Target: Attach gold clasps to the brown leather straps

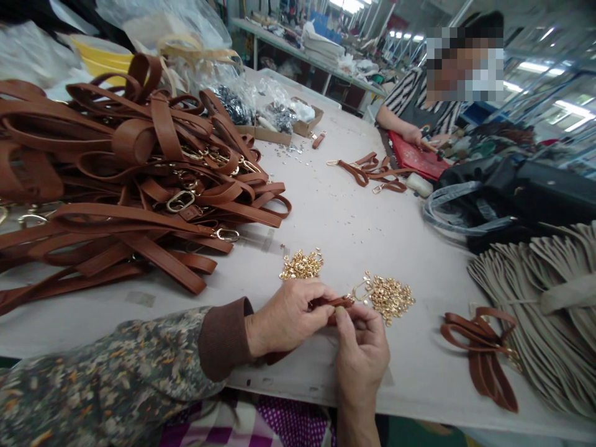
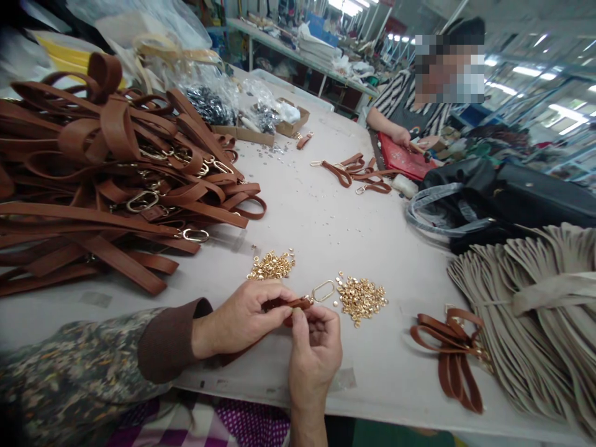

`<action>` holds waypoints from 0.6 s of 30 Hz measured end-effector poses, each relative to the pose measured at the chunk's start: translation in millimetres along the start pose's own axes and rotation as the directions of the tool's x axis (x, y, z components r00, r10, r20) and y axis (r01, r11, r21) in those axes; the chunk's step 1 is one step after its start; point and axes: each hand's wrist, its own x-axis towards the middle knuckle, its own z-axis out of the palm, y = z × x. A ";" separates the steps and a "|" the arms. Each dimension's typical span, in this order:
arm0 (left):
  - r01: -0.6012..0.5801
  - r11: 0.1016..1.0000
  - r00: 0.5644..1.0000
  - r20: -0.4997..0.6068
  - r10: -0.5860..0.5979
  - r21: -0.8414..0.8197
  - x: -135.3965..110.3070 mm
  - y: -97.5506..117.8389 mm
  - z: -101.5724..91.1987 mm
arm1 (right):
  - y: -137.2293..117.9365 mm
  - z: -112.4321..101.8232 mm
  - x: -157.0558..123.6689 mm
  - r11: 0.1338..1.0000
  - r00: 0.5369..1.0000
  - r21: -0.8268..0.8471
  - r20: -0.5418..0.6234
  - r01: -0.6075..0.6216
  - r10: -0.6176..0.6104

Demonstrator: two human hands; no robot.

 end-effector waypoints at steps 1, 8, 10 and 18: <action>0.004 1.000 1.000 0.009 -0.003 -0.007 -0.4 0.4 -0.3 | 0.2 1.4 -0.4 0.997 0.999 0.060 -0.005 -0.044 0.045; 0.062 0.998 0.997 0.038 -0.062 -0.010 -6.2 3.9 0.9 | -7.2 0.1 -3.0 0.991 0.962 0.047 0.247 -0.127 0.111; 0.045 0.999 0.998 0.034 -0.046 0.030 -6.1 2.7 2.1 | -6.5 0.7 -2.9 0.992 0.972 0.059 0.216 -0.111 0.096; 0.064 0.993 0.998 -0.028 -0.062 0.096 -5.4 -8.7 -0.1 | -3.9 -38.6 15.1 0.998 0.993 0.045 -0.106 -0.038 0.043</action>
